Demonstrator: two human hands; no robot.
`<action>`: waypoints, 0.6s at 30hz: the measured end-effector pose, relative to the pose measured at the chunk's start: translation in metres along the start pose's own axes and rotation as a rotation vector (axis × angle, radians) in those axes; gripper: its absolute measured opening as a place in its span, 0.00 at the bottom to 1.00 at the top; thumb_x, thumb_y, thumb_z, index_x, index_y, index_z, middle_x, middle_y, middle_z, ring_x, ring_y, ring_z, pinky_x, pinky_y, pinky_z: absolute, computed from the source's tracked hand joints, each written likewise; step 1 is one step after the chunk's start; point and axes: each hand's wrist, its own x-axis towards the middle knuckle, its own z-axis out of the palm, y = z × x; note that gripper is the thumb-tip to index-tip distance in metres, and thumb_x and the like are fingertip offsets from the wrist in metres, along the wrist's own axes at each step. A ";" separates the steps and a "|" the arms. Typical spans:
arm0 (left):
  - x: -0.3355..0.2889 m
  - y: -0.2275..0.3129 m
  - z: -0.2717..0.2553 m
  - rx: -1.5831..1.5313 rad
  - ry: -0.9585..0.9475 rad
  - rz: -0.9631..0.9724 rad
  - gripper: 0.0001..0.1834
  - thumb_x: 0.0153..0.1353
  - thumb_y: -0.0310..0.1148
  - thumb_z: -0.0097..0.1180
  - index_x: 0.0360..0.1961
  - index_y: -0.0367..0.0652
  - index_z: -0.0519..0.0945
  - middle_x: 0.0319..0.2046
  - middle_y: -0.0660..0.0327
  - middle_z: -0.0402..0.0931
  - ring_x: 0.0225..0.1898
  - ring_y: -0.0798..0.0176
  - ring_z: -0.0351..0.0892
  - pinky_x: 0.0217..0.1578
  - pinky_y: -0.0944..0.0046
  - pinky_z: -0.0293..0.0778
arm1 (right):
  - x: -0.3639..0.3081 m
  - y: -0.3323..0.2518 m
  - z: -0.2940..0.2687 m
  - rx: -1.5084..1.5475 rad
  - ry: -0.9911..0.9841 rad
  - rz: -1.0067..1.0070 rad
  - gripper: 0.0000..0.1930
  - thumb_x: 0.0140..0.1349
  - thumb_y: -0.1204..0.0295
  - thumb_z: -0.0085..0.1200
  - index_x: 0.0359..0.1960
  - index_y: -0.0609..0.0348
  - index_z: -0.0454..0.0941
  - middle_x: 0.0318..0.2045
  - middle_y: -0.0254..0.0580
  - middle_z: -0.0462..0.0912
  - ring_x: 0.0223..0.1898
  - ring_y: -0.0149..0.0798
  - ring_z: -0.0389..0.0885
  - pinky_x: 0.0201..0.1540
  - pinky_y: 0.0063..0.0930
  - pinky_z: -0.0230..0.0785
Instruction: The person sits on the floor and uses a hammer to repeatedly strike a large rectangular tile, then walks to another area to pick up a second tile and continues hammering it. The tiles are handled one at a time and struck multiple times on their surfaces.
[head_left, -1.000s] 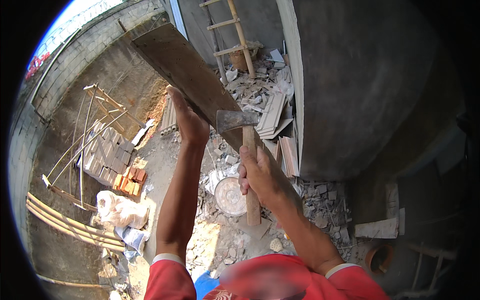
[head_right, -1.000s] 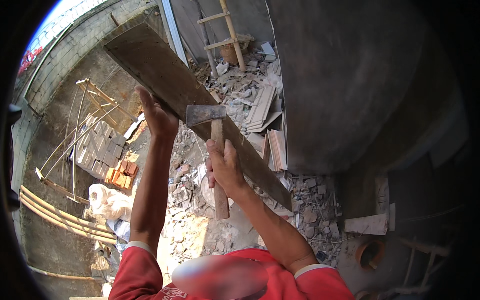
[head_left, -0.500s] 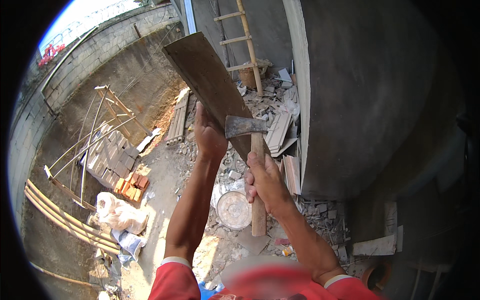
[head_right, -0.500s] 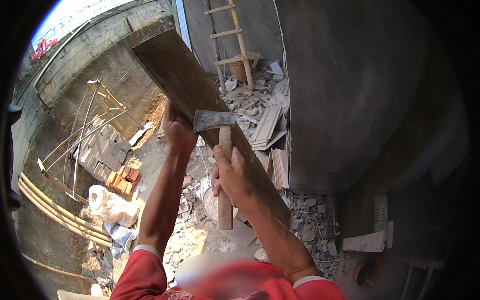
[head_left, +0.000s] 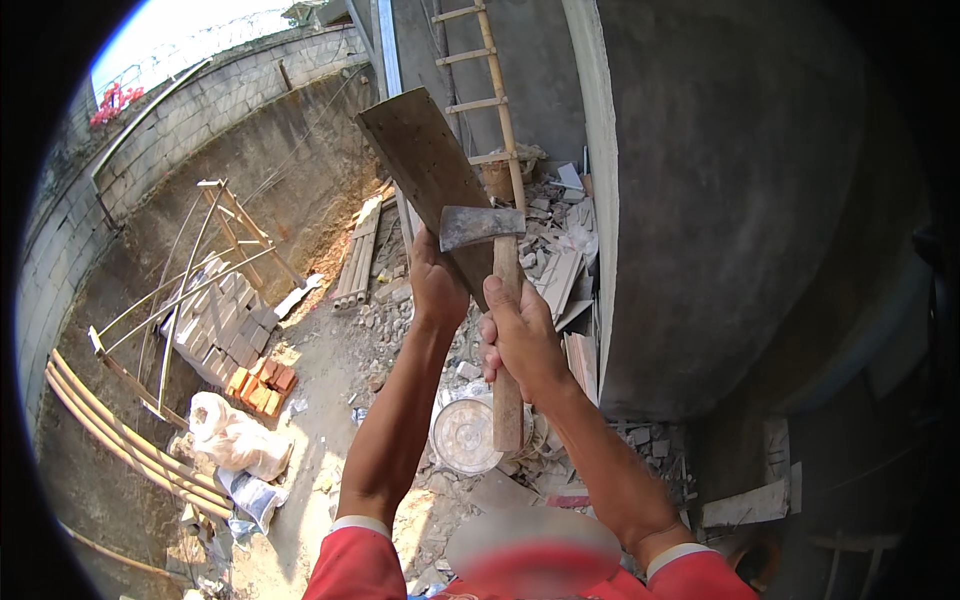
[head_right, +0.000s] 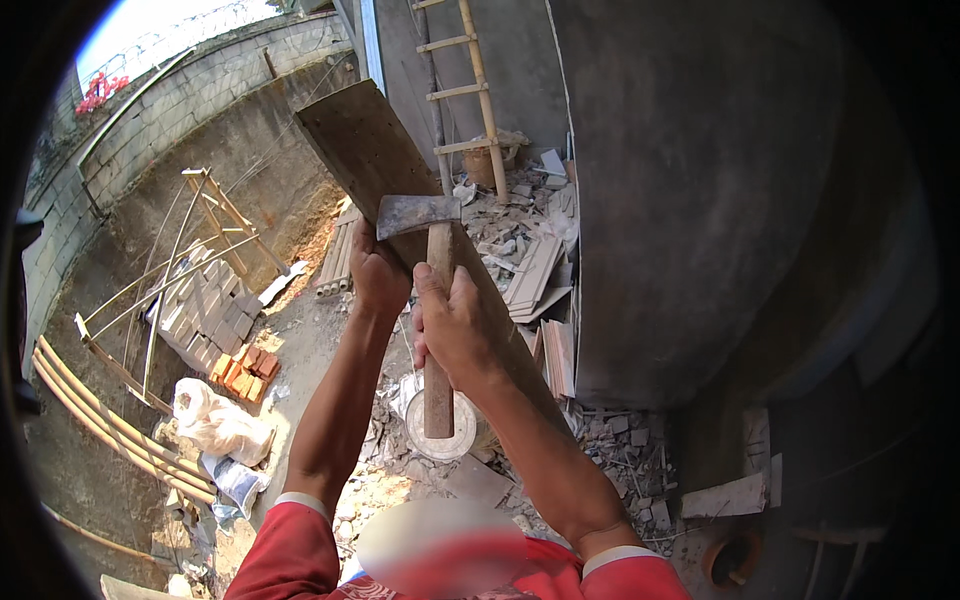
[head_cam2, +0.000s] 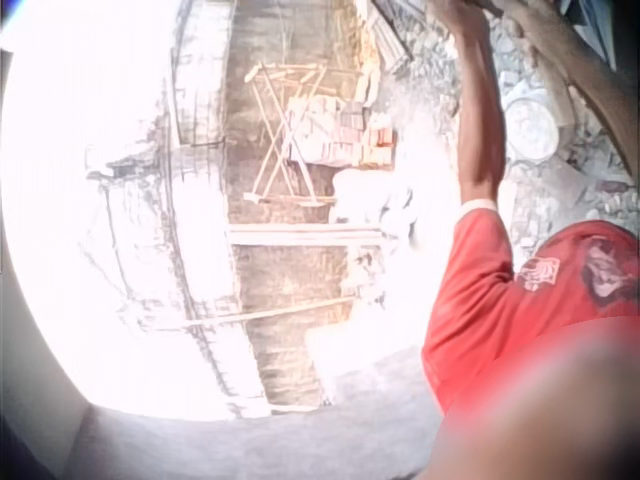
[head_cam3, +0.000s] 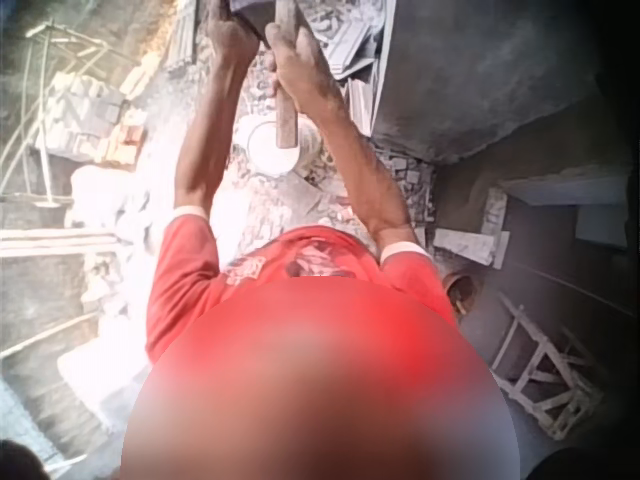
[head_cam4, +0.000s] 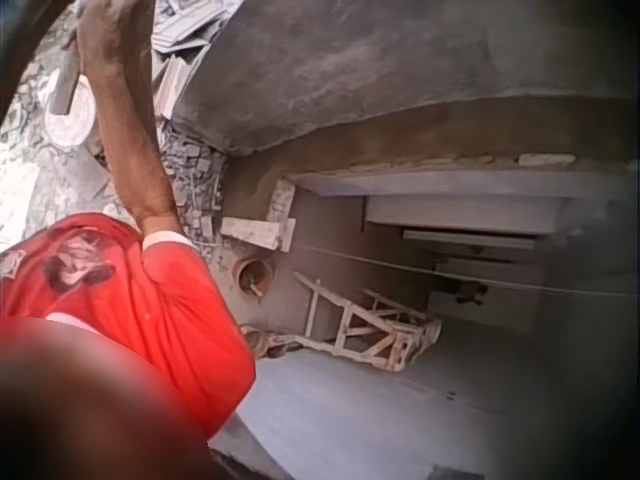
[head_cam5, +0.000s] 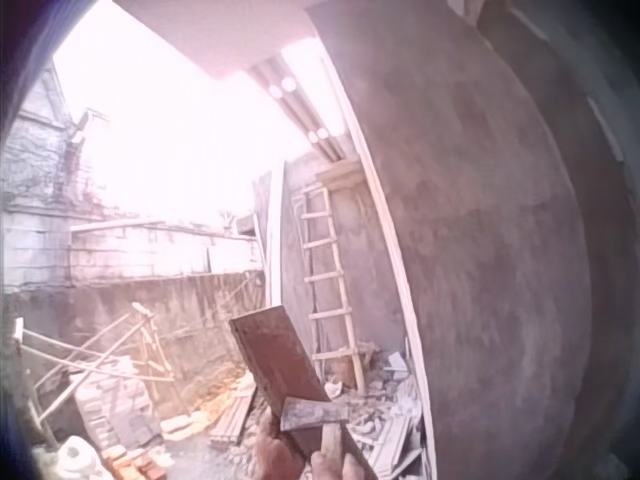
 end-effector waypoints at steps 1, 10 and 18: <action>0.000 0.000 -0.003 0.136 0.002 0.002 0.21 0.76 0.35 0.31 0.62 0.38 0.68 0.57 0.51 0.74 0.55 0.52 0.77 0.59 0.52 0.74 | 0.017 -0.012 0.011 0.008 -0.035 -0.039 0.17 0.73 0.54 0.49 0.45 0.55 0.63 0.20 0.30 0.68 0.11 0.22 0.66 0.10 0.22 0.65; 0.006 0.005 -0.014 0.143 0.007 0.032 0.17 0.75 0.33 0.38 0.55 0.34 0.72 0.50 0.51 0.78 0.47 0.57 0.81 0.48 0.57 0.81 | 0.017 -0.020 0.024 -0.016 0.054 0.125 0.18 0.73 0.54 0.48 0.46 0.55 0.63 0.20 0.29 0.68 0.11 0.22 0.67 0.10 0.22 0.65; -0.006 -0.010 -0.029 0.212 -0.204 0.056 0.27 0.75 0.50 0.41 0.65 0.43 0.64 0.56 0.56 0.68 0.60 0.61 0.70 0.59 0.59 0.71 | 0.077 -0.083 0.068 -0.094 -0.273 -0.324 0.20 0.71 0.56 0.53 0.42 0.63 0.66 0.22 0.34 0.72 0.14 0.25 0.71 0.14 0.24 0.70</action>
